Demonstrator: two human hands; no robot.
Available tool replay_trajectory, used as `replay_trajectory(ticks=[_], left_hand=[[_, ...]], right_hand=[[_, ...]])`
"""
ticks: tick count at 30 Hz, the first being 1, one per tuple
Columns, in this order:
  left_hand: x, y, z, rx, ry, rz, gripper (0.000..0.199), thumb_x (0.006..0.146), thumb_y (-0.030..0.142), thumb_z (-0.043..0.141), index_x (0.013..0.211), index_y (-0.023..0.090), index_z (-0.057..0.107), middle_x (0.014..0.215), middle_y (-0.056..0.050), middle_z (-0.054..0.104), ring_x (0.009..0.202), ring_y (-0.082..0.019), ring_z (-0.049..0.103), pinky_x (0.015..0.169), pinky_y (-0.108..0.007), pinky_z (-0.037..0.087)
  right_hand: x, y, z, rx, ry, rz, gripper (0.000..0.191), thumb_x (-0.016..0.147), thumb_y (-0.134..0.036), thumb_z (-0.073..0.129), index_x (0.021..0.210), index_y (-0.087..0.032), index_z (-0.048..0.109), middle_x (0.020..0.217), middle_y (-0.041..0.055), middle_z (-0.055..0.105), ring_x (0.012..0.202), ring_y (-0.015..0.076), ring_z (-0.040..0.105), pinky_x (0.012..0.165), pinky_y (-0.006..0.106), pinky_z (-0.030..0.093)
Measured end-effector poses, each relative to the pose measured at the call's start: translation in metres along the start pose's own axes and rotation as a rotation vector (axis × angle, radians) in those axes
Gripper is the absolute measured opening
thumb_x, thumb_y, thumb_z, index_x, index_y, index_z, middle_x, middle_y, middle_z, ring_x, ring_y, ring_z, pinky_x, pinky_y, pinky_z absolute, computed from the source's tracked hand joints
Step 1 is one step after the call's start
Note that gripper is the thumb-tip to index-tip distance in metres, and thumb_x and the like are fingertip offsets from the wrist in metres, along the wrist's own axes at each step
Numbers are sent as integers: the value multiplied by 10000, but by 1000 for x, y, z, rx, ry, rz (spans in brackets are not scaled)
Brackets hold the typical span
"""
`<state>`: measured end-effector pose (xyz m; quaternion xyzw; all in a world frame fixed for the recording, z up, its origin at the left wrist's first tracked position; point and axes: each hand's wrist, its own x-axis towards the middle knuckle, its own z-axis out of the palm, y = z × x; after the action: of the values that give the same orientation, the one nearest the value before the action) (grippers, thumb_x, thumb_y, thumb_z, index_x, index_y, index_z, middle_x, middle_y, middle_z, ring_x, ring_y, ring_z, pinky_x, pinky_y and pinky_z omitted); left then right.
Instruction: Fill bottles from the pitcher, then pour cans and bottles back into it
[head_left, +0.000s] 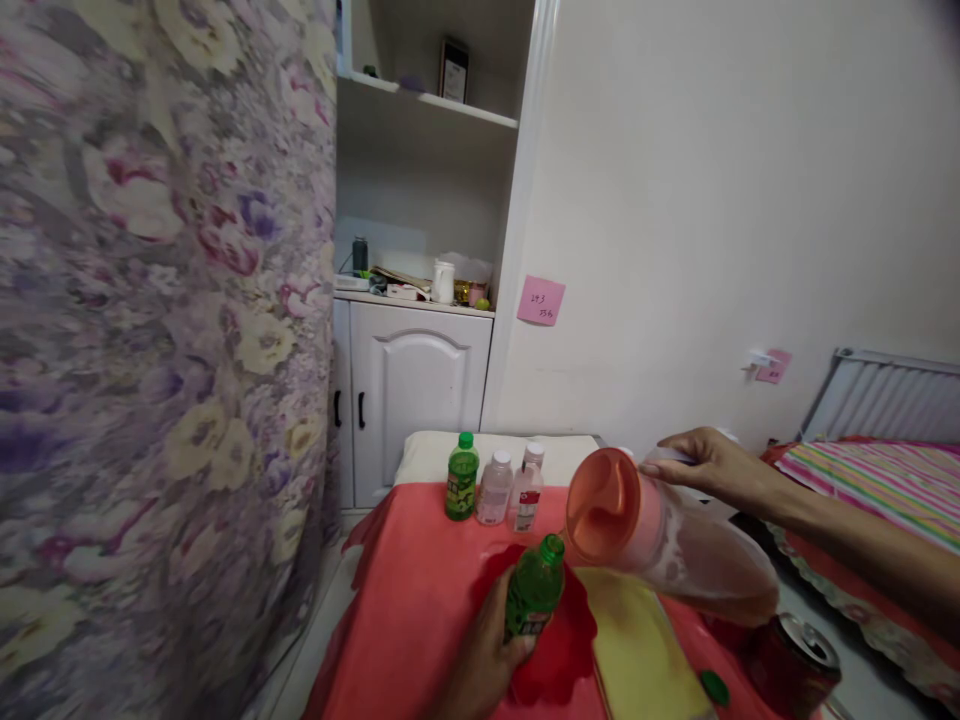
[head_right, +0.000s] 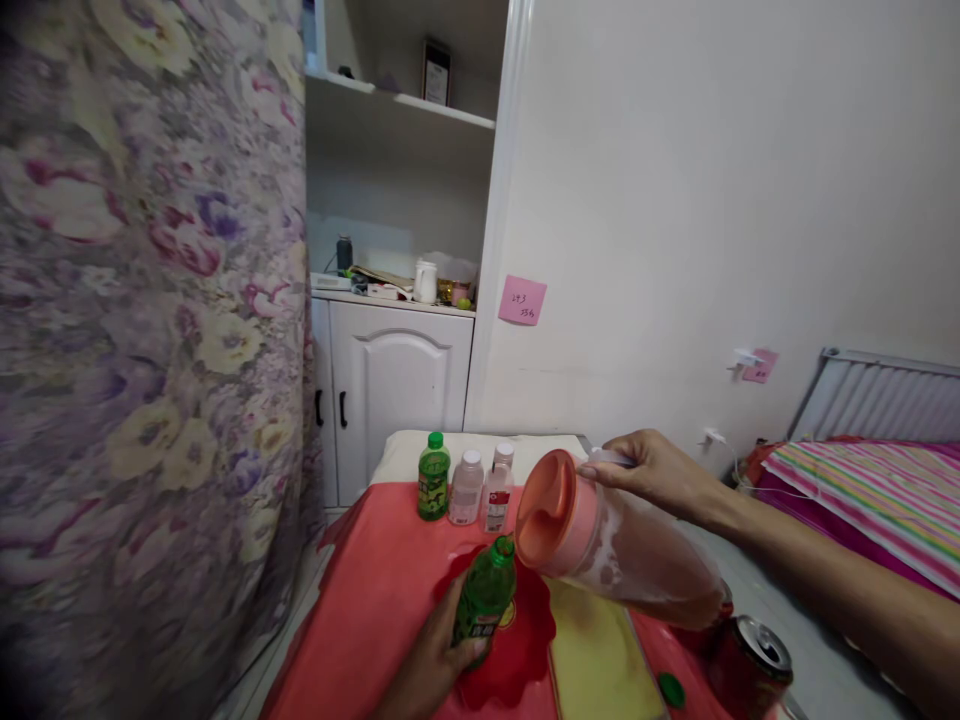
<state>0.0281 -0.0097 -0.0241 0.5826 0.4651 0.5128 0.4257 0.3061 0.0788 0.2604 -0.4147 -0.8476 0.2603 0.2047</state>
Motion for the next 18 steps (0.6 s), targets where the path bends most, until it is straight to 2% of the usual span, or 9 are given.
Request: replay_trajectory(ticks=[2, 8, 13, 18], left_hand=[[0, 0, 0, -7, -1, 3, 851, 654, 88, 558, 1461, 236, 333, 1546, -88, 406, 1449, -288, 307, 1208, -481, 173], [0, -3, 0, 7, -6, 16, 827, 680, 123, 562, 1465, 203, 314, 1558, -117, 385, 1454, -286, 302, 1207, -473, 182], [1, 0, 0, 12, 1, -9, 851, 657, 90, 553, 1462, 235, 320, 1556, -89, 396, 1451, -269, 311, 1212, -473, 169], [-1, 2, 0, -3, 9, -20, 846, 662, 104, 558, 1466, 225, 324, 1558, -92, 391, 1457, -286, 295, 1210, -473, 172]], right_hand=[[0, 0, 0, -1, -33, 11, 528, 752, -678, 622, 604, -199, 458, 579, -57, 306, 544, 93, 279, 486, 255, 201], [0, -1, 0, 8, -27, 5, 537, 775, -657, 615, 591, -212, 376, 580, -57, 296, 544, 92, 272, 488, 258, 193], [-1, -3, 0, 18, -28, 15, 532, 749, -674, 629, 591, -202, 442, 574, -60, 305, 541, 93, 272, 487, 260, 186], [-1, -4, 0, -3, -27, 10, 536, 760, -673, 619, 587, -203, 430, 579, -59, 299, 542, 92, 272, 492, 259, 196]])
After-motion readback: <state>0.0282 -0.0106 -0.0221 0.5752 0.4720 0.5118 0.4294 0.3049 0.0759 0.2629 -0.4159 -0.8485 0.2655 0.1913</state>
